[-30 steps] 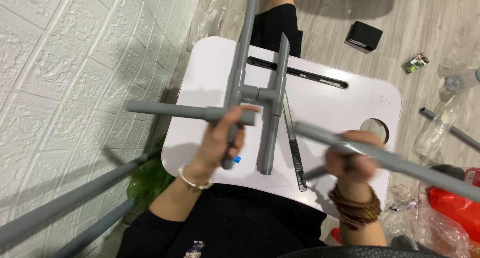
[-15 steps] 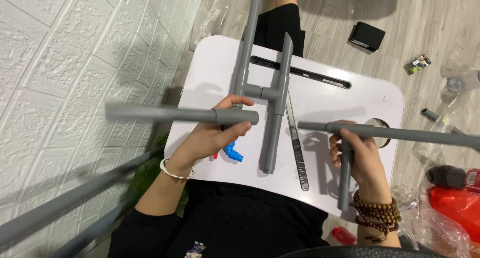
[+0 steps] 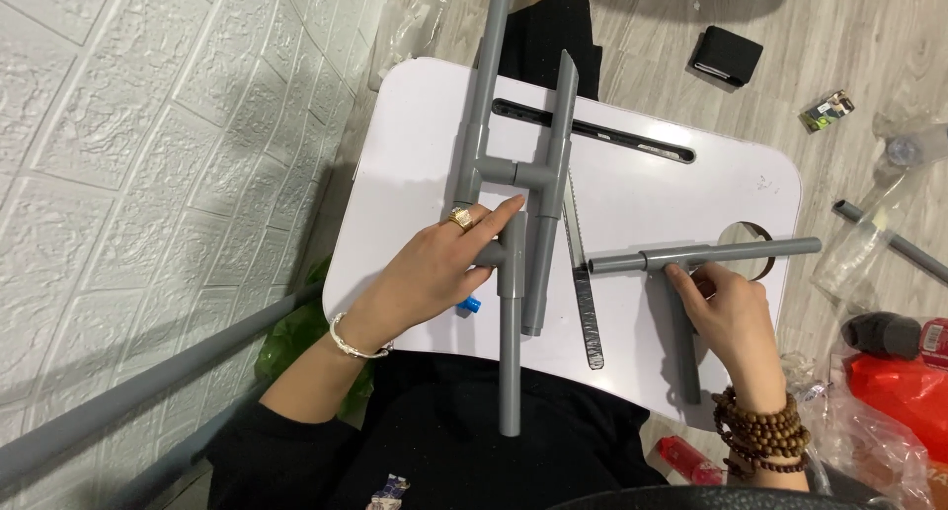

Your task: The person assembles a gray PVC pipe structure on a white lap desk. They connect multiple pipe segments and fittings, including a blue valve, then use a hand saw to cut a pipe segment and reassemble the pieces into a T-shaped frame.

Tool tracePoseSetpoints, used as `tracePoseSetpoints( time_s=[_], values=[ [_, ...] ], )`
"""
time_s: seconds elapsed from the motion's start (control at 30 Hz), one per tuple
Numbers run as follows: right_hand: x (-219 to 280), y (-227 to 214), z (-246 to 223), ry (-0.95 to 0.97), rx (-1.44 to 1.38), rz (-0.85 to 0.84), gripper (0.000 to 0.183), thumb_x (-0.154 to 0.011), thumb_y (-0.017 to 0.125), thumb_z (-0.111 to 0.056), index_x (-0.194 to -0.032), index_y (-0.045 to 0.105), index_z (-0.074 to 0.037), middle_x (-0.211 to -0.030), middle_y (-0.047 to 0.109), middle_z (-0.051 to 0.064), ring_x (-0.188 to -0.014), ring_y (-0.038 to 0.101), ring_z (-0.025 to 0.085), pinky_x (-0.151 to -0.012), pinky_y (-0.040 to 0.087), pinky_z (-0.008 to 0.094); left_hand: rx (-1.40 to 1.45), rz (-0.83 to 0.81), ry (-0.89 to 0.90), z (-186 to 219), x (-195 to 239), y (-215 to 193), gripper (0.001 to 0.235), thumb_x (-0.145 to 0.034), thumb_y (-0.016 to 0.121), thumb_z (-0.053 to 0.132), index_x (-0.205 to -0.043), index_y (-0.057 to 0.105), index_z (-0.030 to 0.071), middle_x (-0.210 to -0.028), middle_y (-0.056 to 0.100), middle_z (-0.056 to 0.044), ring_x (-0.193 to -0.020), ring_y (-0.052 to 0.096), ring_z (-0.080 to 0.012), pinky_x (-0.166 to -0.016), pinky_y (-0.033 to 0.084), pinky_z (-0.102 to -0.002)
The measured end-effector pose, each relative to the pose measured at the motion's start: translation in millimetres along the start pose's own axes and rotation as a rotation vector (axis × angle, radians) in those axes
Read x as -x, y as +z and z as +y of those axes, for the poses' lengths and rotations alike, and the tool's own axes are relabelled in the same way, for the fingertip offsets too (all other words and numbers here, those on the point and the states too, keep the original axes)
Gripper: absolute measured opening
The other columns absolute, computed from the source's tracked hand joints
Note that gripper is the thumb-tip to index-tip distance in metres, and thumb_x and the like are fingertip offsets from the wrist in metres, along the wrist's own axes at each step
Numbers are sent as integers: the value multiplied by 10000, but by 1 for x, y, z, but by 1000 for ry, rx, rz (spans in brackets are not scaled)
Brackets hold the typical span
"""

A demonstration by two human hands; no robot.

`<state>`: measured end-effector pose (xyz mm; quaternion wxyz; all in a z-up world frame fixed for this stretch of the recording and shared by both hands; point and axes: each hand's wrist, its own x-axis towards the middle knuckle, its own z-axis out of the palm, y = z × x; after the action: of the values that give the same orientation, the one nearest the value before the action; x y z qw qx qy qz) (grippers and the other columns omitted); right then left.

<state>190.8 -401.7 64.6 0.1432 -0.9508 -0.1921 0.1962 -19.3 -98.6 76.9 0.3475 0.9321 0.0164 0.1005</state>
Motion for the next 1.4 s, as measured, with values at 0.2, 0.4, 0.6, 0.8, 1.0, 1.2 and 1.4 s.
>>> tracePoseSetpoints(
  time_s=[0.2, 0.4, 0.6, 0.8, 1.0, 1.2, 1.4],
  values=[
    [7, 12, 33, -320, 297, 467, 345, -1161, 745, -415, -1174, 782, -72, -844, 732, 57, -773, 755, 255, -647, 587, 377, 32, -106, -45, 4, -1, 1, 868, -938, 709, 116, -1680, 261, 62, -855, 728, -171, -718, 759, -352, -723, 598, -436],
    [40, 10, -32, -461, -532, -190, 417, -1010, 523, -151, -1397, 605, -21, -893, 811, 117, -711, 816, 194, -584, 709, 270, -77, -204, 58, 17, -18, 5, 870, -874, 792, 179, -1595, 363, -54, -728, 694, -118, -451, 581, -175, -420, 468, -293],
    [65, 53, -80, -382, -904, -474, 860, -925, 662, -109, -1642, 193, -33, -878, 835, 182, -475, 690, 140, -357, 547, 208, 141, -227, 60, 28, -14, 16, 806, -902, 745, 168, -1610, 382, 38, -839, 704, -116, -558, 623, -170, -491, 501, -288],
    [74, 81, -63, -366, -1028, -372, 720, -899, 556, -16, -1594, 371, 12, -710, 702, 94, -408, 609, 154, -353, 487, 237, 139, 109, -393, 4, 14, -7, 455, -937, 717, 238, -1359, 657, 80, -990, 782, -75, -675, 718, -169, -556, 582, -290],
    [84, 91, -57, -268, -855, -251, 739, -907, 558, -65, -1611, 343, -1, -681, 687, 98, -407, 603, 158, -341, 477, 245, -103, 95, -678, -15, 32, 31, 617, -929, 751, 503, -1237, 694, -30, -595, 663, -46, -499, 653, -206, -502, 518, -329],
    [91, 99, -39, -220, -894, -137, 677, -972, 554, -111, -1608, 350, 2, -675, 669, 112, -421, 600, 162, -338, 505, 248, 261, 64, -731, -8, 14, 42, 402, -851, 752, 390, -743, 693, 7, -536, 637, -34, -420, 540, -154, -461, 436, -235],
    [103, 85, -20, -214, -965, 10, 703, -931, 517, -29, -1612, 352, 26, -693, 654, 119, -399, 574, 157, -314, 481, 232, 777, 46, -725, -14, 12, 52, 382, -1005, 629, 344, -1067, 556, -25, -649, 671, -113, -449, 718, -223, -375, 562, -289]
  ],
)
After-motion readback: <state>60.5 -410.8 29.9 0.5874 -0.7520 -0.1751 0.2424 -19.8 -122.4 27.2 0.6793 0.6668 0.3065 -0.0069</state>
